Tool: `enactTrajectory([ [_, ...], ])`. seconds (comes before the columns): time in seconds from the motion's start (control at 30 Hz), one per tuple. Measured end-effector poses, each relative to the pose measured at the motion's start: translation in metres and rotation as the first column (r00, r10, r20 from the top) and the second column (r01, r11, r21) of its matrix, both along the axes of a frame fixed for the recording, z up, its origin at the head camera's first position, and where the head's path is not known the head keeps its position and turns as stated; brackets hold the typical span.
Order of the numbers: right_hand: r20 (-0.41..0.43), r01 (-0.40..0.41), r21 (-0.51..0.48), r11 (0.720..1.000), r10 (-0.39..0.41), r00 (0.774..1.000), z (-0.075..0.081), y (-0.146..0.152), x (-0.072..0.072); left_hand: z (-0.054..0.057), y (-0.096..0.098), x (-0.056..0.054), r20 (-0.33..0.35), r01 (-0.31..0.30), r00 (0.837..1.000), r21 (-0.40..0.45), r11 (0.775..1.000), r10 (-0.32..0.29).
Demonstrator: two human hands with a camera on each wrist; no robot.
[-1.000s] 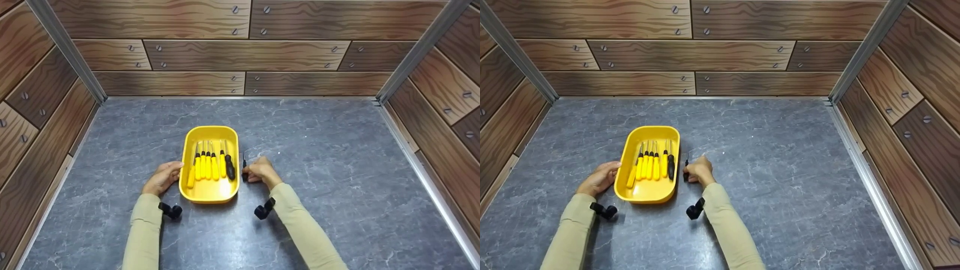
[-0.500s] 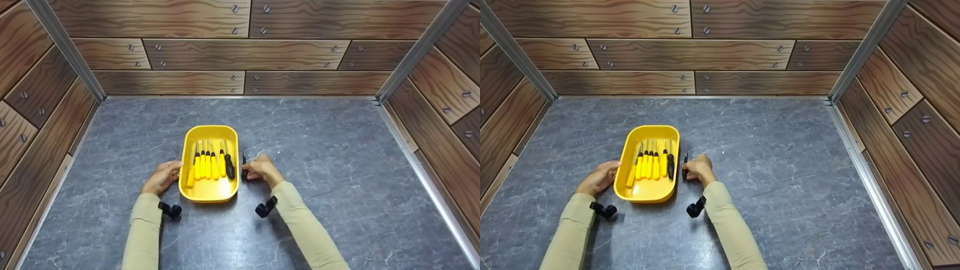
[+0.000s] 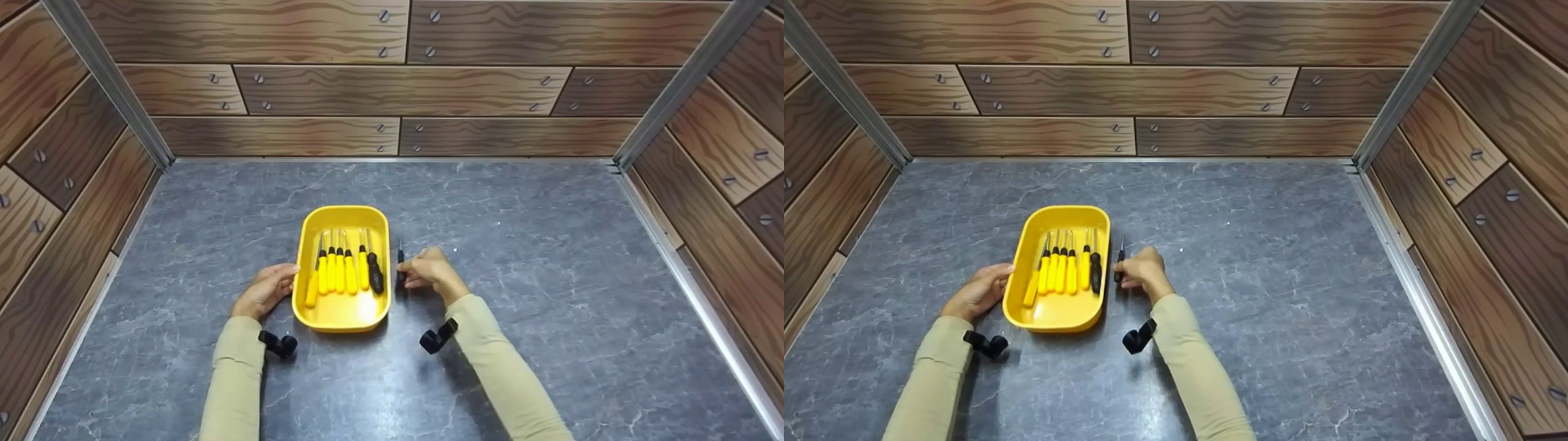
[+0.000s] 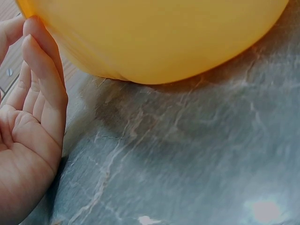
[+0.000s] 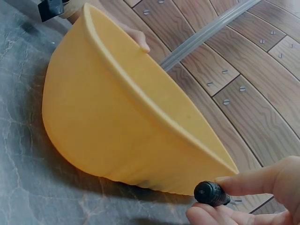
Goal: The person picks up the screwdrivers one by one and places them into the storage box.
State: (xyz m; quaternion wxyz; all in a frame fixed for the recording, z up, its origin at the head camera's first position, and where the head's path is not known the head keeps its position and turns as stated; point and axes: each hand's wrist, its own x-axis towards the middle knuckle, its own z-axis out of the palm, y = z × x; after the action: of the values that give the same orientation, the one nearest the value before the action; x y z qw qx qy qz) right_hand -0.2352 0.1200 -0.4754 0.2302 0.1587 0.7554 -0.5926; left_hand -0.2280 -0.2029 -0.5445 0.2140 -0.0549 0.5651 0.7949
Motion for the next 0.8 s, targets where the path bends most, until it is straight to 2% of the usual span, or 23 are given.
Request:
enactTrajectory([
  [0.37,-0.02,0.01,-0.028,1.0,-0.011,1.0,0.007,-0.002,0.002,-0.001,0.0,0.001,-0.001,-0.006,1.0,-0.013,1.0,0.006],
  [0.63,-0.039,0.007,-0.017,1.0,-0.008,0.999,0.014,-0.003,0.001,-0.002,0.0,0.0,0.013,-0.008,1.0,-0.015,1.0,0.008],
  [0.8,-0.035,-0.001,0.012,1.0,0.002,0.999,0.019,-0.003,0.0,-0.002,0.001,0.0,-0.004,-0.01,1.0,-0.044,0.999,0.01],
])
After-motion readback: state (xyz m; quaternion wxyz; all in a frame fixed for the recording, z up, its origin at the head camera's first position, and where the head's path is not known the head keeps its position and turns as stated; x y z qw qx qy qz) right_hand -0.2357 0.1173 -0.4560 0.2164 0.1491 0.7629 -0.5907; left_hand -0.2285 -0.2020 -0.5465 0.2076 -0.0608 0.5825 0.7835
